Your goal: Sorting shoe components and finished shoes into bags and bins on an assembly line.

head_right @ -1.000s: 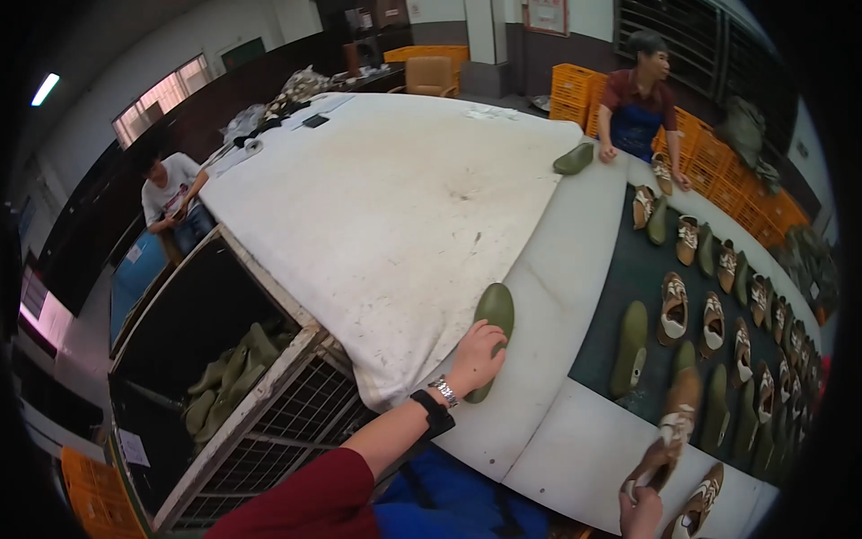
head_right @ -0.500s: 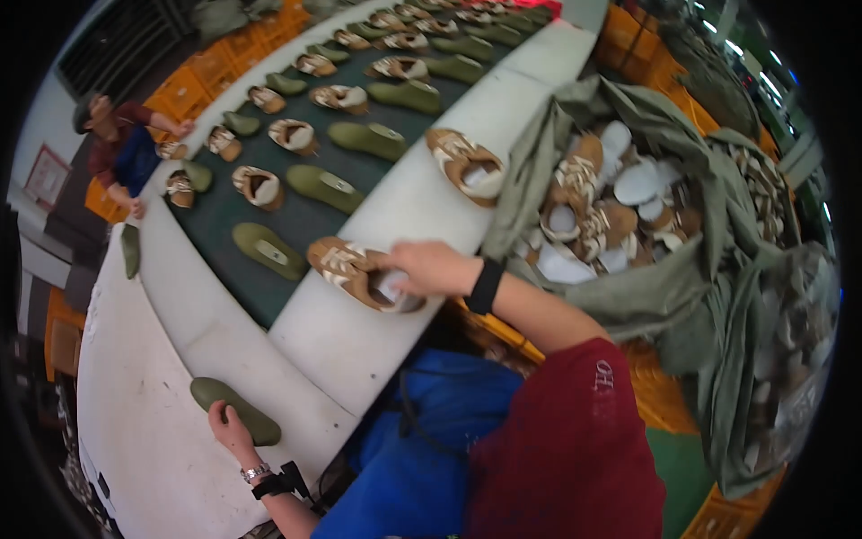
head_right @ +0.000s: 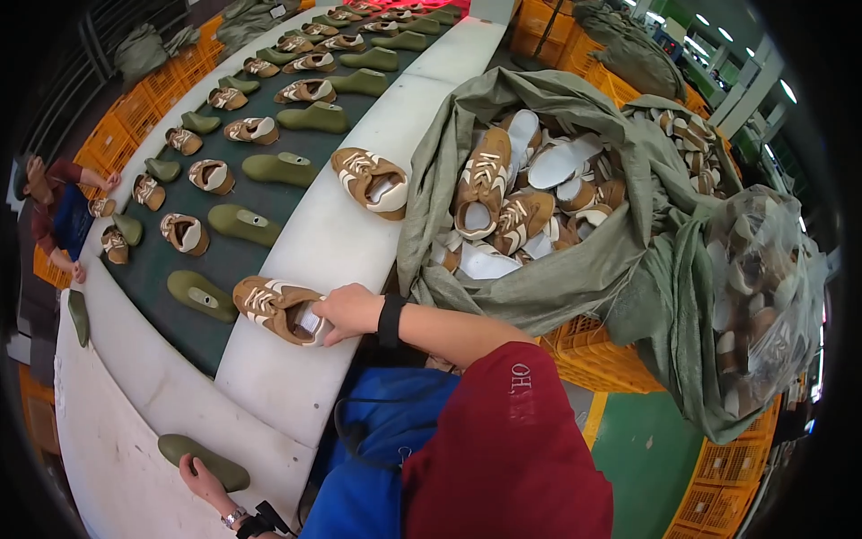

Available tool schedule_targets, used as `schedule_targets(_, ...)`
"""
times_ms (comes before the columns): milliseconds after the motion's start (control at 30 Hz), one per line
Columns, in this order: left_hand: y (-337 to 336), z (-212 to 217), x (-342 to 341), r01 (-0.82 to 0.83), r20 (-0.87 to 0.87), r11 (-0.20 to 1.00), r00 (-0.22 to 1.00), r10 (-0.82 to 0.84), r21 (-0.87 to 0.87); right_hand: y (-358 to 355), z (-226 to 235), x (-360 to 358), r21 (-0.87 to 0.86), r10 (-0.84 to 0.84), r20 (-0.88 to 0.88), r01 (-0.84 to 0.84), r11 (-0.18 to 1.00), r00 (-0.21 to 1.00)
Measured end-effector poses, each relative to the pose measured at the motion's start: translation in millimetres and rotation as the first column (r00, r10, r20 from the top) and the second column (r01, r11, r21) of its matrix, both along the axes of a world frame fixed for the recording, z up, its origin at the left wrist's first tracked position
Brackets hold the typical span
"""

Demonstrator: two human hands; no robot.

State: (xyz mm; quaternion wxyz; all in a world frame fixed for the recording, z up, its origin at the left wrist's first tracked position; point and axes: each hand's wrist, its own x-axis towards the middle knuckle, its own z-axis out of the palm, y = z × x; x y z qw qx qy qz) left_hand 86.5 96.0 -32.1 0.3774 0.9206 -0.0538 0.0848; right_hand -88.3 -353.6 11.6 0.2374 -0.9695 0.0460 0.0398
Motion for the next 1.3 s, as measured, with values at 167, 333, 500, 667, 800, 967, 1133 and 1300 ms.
schedule_targets(167, 1.5, -2.8, 1.6, 0.009, -0.001, 1.0, 1.0, -0.009, 0.007, 3.7, -2.9, -1.8, -0.012, -0.03, 0.004, 0.03, 0.999, 1.0)
schedule_targets(333, -3.7, -7.7, 4.3, 0.02, 0.023, 1.0, 1.0, -0.02, 0.001, 2.9, -0.4, -0.7, -0.022, -0.062, -0.015, 0.062, 0.998, 0.998)
schedule_targets(500, 12.8, -4.6, 1.8, -0.038, 0.097, 0.999, 0.995, 0.036, 0.018, 13.4, -6.9, 15.6, -0.02, 0.023, 0.036, -0.023, 1.0, 0.999)
schedule_targets(667, -22.6, 5.5, -2.9, 0.038, 0.152, 0.999, 0.988, -0.038, 0.0, 5.6, -8.3, 2.6, -0.077, -0.016, 0.022, 0.018, 0.997, 1.0)
schedule_targets(800, -15.0, 7.3, -10.1, -0.019, 0.186, 0.999, 0.983, 0.01, 0.05, 15.4, 2.0, 7.6, -0.102, 0.009, -0.039, -0.013, 0.995, 0.999)
schedule_targets(967, -15.3, 11.6, -12.5, -0.056, 0.16, 0.998, 0.986, 0.05, 0.029, 18.3, 13.5, 15.0, -0.123, 0.02, -0.07, -0.028, 0.992, 0.997)
schedule_targets(1133, -15.9, 13.8, -11.3, -0.045, 0.168, 0.998, 0.985, 0.037, 0.046, 31.2, 68.7, 39.1, 0.169, -0.015, 0.015, 0.012, 0.986, 1.0)
schedule_targets(1300, -20.8, 14.2, -8.0, -0.043, 0.155, 0.998, 0.987, 0.038, 0.035, 57.7, 116.7, 113.7, 0.091, 0.271, 0.096, -0.279, 0.956, 0.958)
